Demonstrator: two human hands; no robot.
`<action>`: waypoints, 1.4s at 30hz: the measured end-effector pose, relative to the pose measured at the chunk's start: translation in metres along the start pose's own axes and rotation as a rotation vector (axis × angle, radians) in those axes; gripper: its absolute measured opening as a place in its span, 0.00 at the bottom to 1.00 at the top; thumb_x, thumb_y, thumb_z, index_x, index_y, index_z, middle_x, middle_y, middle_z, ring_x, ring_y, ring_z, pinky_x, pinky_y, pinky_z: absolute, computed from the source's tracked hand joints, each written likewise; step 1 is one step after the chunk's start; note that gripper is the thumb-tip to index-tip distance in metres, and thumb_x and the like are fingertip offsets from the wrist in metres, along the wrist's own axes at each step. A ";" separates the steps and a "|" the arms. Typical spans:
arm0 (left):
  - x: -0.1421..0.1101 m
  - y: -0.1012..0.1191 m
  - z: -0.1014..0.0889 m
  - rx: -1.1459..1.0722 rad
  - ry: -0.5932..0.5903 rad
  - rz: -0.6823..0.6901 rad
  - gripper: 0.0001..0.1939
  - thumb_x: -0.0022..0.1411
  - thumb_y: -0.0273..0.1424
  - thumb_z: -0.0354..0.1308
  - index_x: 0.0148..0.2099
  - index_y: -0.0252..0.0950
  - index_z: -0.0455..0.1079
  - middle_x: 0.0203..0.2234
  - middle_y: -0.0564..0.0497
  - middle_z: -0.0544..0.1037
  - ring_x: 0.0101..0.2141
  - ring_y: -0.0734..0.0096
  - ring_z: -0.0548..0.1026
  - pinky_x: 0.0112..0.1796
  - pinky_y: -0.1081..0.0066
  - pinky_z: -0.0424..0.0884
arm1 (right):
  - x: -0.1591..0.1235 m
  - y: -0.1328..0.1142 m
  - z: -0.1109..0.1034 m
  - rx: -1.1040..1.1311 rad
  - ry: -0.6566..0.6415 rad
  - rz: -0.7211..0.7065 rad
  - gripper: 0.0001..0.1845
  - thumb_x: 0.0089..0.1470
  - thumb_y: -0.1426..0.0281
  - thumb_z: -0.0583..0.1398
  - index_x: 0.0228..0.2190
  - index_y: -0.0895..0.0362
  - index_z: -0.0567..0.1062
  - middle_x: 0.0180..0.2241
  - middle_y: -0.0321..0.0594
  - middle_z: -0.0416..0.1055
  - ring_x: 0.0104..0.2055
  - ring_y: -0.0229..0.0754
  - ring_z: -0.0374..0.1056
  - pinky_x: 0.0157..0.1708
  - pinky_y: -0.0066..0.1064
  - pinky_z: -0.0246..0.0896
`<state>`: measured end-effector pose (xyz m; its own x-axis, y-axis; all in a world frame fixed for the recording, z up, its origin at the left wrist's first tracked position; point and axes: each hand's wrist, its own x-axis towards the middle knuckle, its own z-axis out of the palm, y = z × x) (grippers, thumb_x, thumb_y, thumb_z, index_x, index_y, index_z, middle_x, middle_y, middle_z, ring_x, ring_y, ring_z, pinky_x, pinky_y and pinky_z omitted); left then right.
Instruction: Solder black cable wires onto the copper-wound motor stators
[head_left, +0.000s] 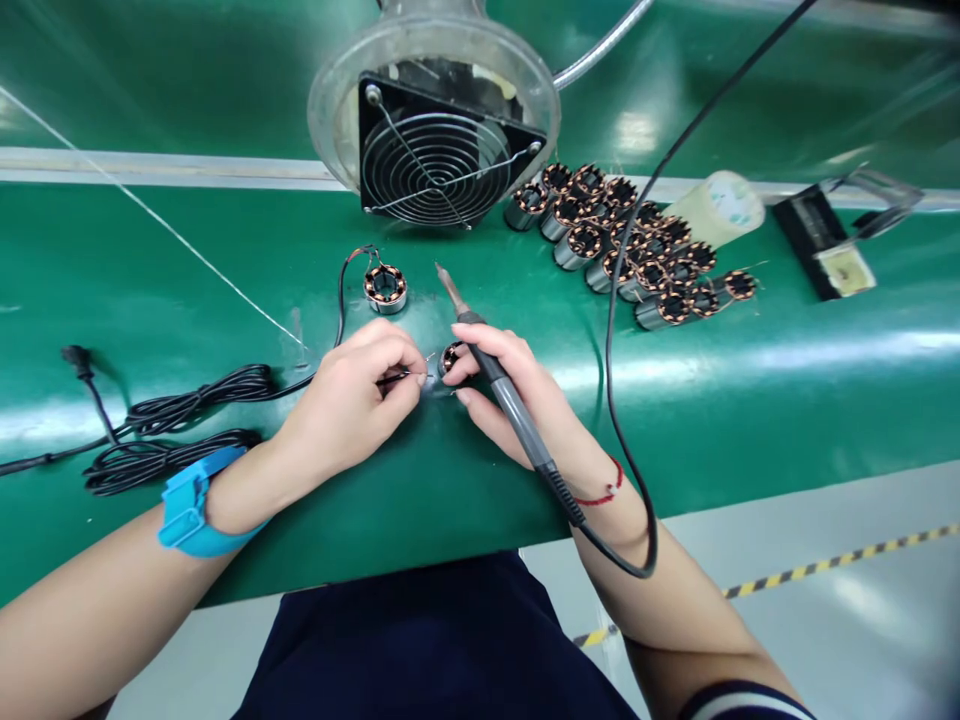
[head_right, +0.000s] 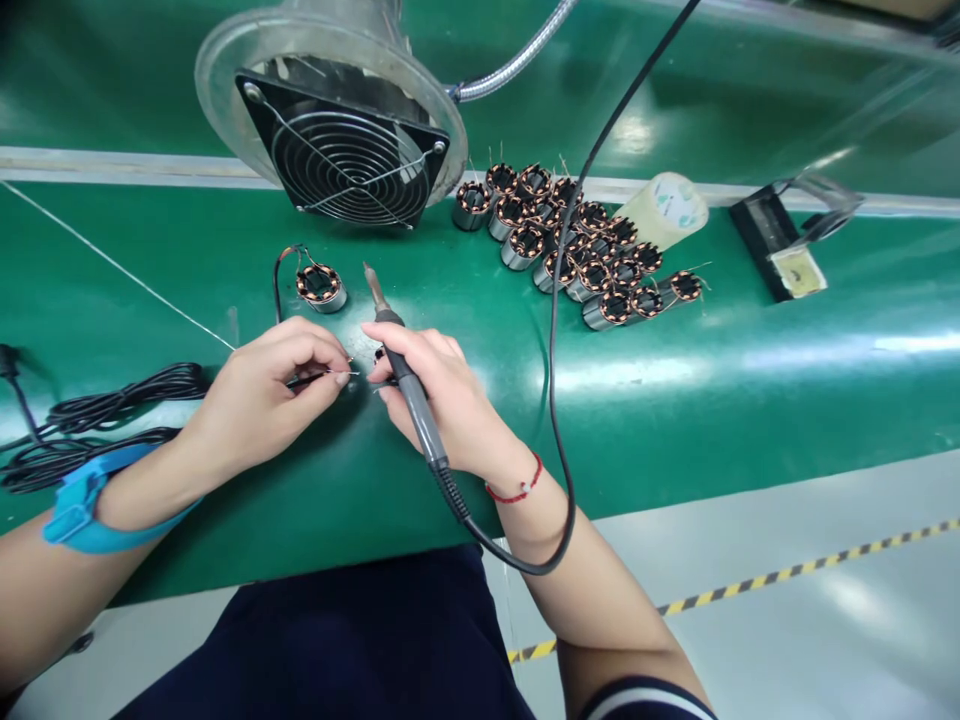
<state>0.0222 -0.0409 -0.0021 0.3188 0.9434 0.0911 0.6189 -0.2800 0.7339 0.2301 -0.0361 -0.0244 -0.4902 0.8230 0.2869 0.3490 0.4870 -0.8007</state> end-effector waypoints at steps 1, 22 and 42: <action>0.000 0.000 0.000 -0.009 -0.001 -0.011 0.07 0.58 0.20 0.54 0.33 0.36 0.70 0.32 0.52 0.73 0.31 0.75 0.70 0.29 0.74 0.65 | 0.001 0.000 0.001 -0.019 0.000 0.001 0.30 0.56 0.78 0.57 0.58 0.47 0.60 0.38 0.33 0.76 0.47 0.43 0.69 0.54 0.44 0.59; -0.001 -0.005 0.006 -0.043 0.084 0.003 0.05 0.57 0.21 0.55 0.32 0.36 0.67 0.34 0.51 0.73 0.36 0.72 0.72 0.34 0.72 0.68 | -0.023 -0.023 0.010 -0.127 0.365 -0.045 0.22 0.61 0.72 0.57 0.56 0.49 0.67 0.35 0.35 0.77 0.34 0.39 0.73 0.37 0.35 0.71; 0.000 0.001 0.004 0.072 0.083 0.076 0.05 0.57 0.22 0.55 0.31 0.36 0.67 0.33 0.51 0.74 0.35 0.72 0.71 0.31 0.71 0.66 | -0.040 -0.024 0.018 0.019 0.539 -0.124 0.10 0.55 0.68 0.61 0.41 0.53 0.74 0.29 0.37 0.79 0.22 0.37 0.73 0.21 0.29 0.73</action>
<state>0.0254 -0.0420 -0.0045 0.3086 0.9295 0.2023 0.6462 -0.3609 0.6724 0.2267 -0.0858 -0.0257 -0.0467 0.7952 0.6045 0.2975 0.5888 -0.7516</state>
